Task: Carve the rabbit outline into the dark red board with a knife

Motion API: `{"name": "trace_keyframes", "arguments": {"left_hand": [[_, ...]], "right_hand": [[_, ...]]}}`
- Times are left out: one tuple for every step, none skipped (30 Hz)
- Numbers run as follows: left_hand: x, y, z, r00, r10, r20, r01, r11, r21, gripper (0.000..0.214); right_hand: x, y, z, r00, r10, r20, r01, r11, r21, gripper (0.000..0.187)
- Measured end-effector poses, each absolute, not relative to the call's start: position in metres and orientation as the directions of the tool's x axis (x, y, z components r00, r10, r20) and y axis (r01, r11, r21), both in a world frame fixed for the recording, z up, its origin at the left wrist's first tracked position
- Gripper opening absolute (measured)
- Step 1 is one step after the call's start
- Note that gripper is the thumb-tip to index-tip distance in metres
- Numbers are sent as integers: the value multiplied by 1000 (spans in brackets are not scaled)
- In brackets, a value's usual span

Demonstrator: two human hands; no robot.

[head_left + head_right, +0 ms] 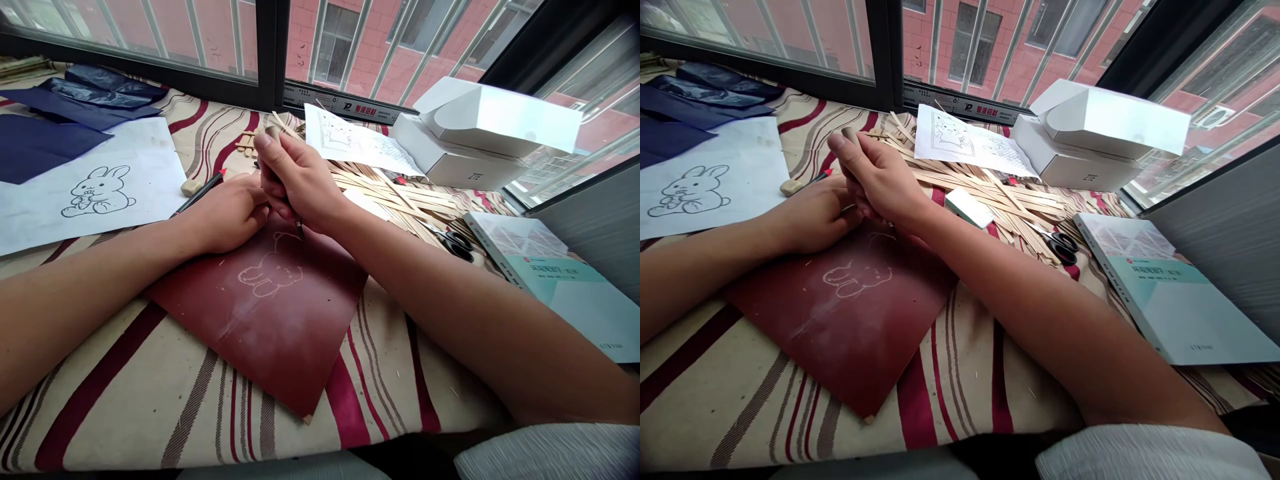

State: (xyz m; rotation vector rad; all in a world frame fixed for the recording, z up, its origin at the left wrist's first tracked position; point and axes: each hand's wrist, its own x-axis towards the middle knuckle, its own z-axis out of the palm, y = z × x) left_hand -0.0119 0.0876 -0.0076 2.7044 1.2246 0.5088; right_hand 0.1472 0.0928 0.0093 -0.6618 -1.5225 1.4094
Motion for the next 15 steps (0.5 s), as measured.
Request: {"name": "trace_keyframes", "arguments": {"left_hand": [[-12, 87, -7, 613, 748, 255, 702, -663, 260, 42], [-12, 86, -7, 609, 750, 257, 702, -661, 266, 43], [-12, 86, -7, 604, 756, 253, 707, -654, 269, 44], [-12, 86, -7, 597, 763, 247, 714, -646, 269, 44], [-12, 87, -7, 592, 770, 237, 723, -637, 267, 44], [-12, 88, -7, 587, 777, 226, 731, -629, 264, 42], [-12, 89, -8, 584, 782, 217, 738, -623, 259, 41], [-12, 89, -8, 581, 786, 211, 743, -618, 256, 39], [-11, 90, -8, 580, 788, 209, 746, -616, 253, 38], [-11, 91, -9, 578, 788, 212, 747, -615, 252, 37], [-11, 91, -9, 576, 789, 215, 748, -614, 252, 36], [-11, 91, -9, 575, 789, 215, 749, -614, 250, 36], [-12, 91, -9, 578, 788, 213, 748, -616, 248, 36], [-12, 91, -10, 582, 784, 216, 744, -621, 248, 36], [-12, 90, -10, 585, 779, 226, 737, -627, 254, 36]], "right_hand": [[147, 93, 8, -416, 866, 278, -194, 214, -957, 55], [147, 92, 7, -408, 867, 286, -190, 226, -956, 55], [146, 92, 7, -394, 872, 290, -192, 230, -954, 54], [146, 92, 7, -372, 882, 290, -201, 229, -952, 54], [145, 92, 8, -352, 890, 290, -215, 224, -951, 53], [144, 93, 7, -338, 896, 289, -228, 219, -949, 53], [143, 95, 7, -338, 897, 285, -234, 213, -949, 53], [142, 97, 6, -351, 894, 277, -230, 204, -952, 54], [141, 99, 5, -372, 889, 268, -218, 197, -956, 55], [140, 103, 3, -388, 883, 264, -207, 196, -959, 56], [140, 106, 1, -399, 878, 267, -198, 202, -959, 56], [140, 109, -2, -402, 873, 275, -187, 216, -958, 56], [140, 111, -3, -411, 866, 285, -175, 232, -957, 55], [140, 112, -5, -419, 858, 297, -168, 248, -954, 54], [141, 112, -5, -436, 847, 306, -167, 258, -952, 53]]}}
